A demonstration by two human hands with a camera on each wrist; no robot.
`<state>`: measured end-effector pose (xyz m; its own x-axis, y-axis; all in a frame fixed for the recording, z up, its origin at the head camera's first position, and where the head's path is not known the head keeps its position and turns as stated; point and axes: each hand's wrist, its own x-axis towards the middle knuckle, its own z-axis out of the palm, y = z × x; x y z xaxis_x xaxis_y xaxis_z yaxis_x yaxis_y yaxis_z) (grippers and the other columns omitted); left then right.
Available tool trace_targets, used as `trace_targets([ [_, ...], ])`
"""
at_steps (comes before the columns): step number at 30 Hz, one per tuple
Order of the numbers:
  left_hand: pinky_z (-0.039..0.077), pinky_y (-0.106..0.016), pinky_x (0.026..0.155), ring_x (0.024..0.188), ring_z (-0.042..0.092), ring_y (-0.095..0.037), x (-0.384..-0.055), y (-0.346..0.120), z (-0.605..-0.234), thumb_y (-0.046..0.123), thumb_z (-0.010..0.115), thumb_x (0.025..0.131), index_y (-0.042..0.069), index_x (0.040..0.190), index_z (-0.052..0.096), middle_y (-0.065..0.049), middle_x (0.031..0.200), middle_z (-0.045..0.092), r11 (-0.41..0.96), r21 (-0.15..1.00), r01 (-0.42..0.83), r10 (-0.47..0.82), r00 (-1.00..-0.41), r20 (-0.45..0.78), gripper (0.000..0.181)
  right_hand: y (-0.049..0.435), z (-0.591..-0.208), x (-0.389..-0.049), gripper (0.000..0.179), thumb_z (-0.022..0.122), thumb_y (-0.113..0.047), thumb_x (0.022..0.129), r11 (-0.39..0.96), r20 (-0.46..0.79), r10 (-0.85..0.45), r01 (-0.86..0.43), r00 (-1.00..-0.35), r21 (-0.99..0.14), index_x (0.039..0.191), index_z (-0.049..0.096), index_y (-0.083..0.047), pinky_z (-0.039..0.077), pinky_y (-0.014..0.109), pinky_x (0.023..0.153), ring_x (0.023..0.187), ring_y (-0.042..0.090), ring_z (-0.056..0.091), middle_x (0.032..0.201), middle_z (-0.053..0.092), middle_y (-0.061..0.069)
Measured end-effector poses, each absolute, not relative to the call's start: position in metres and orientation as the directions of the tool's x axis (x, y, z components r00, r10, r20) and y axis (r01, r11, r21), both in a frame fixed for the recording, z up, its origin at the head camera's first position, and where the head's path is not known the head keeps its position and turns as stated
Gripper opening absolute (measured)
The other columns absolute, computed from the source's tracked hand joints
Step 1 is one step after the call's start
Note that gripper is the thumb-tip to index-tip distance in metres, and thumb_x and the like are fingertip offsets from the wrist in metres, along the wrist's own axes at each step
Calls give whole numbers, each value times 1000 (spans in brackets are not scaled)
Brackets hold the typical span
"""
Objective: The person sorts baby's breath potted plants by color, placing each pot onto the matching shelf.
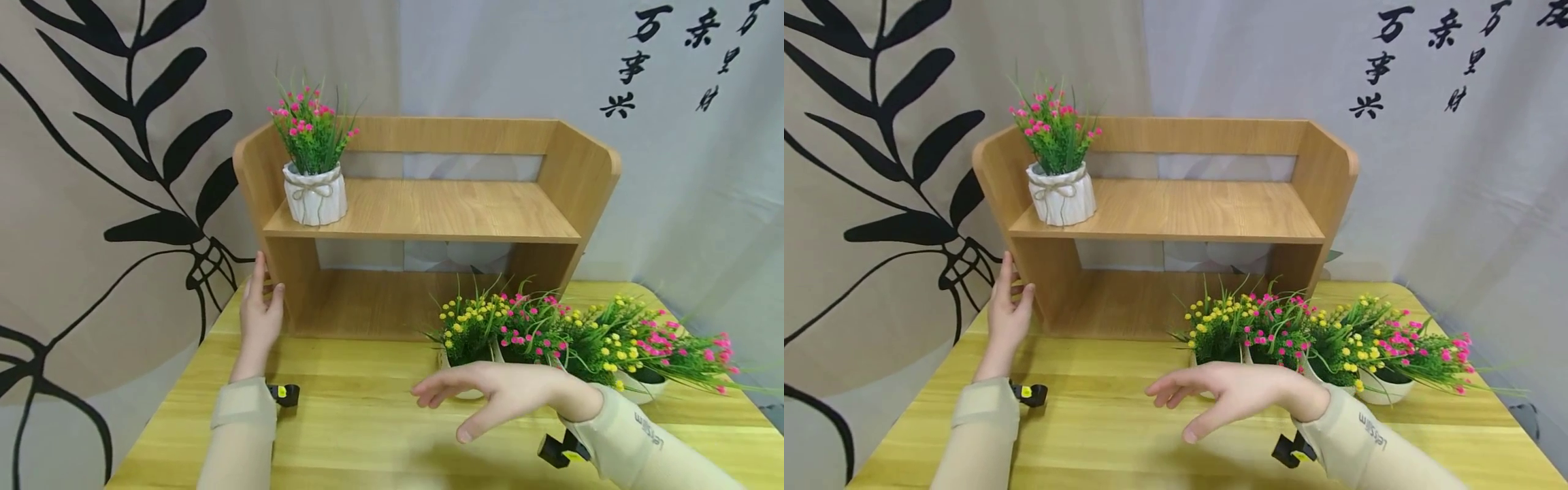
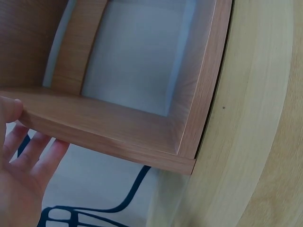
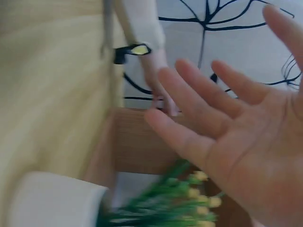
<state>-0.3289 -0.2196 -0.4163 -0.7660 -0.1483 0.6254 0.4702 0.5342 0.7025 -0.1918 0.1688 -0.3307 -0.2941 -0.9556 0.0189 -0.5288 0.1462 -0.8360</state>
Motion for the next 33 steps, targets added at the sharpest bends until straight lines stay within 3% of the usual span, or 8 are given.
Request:
trace_targets([
  [5,42,-23,74,105,54,-38,-330,-221,-414,-1,51,97,30,156,18,-23,139,41,535,705,466,-150,-769,622,74,168,-371,-190,60,70,-14,90,174,139,-891,-608,-432,-775,142,43,-6,43,37,101,119,20,55,136,54,5],
  [9,43,-28,74,104,55,-39,-330,-221,-415,-1,52,97,30,156,19,-23,138,42,545,699,464,-152,-765,626,74,167,-400,-189,66,78,-25,83,241,264,-784,-667,-562,-705,139,48,-7,47,39,95,112,22,59,132,58,5],
  [12,44,-27,74,104,55,-39,-331,-222,-415,-1,52,97,29,156,20,-23,138,42,548,693,469,-147,-761,632,74,167,-414,-186,69,83,-28,77,283,336,-672,-648,-660,-707,135,53,-6,51,42,88,105,25,62,125,62,4],
  [16,41,-20,73,102,55,-39,-331,-221,-415,-1,53,97,29,156,20,-24,137,43,540,692,479,-144,-758,636,74,171,-424,-179,59,84,-18,76,320,371,-519,-578,-770,-750,127,58,-3,54,41,79,95,27,65,114,66,8],
  [21,42,-19,74,102,57,-39,-331,-220,-415,-1,54,96,28,156,21,-24,135,44,537,689,487,-137,-755,641,74,186,-424,-169,49,81,-10,78,340,313,-393,-454,-864,-824,120,59,2,56,40,76,92,27,65,110,64,19],
  [27,46,-33,75,102,56,-38,-331,-220,-414,0,53,97,30,156,20,-24,136,43,535,694,482,-143,-758,637,73,205,-413,-165,44,80,-17,80,413,225,-225,-302,-948,-859,117,62,-2,56,34,73,89,22,66,106,65,13],
  [33,41,-19,72,101,55,-38,-330,-222,-416,1,53,97,27,156,20,-25,135,43,546,689,476,-144,-758,637,72,217,-408,-163,50,77,-19,82,504,140,-107,-175,-984,-846,124,58,0,54,27,72,90,20,66,108,63,14],
])
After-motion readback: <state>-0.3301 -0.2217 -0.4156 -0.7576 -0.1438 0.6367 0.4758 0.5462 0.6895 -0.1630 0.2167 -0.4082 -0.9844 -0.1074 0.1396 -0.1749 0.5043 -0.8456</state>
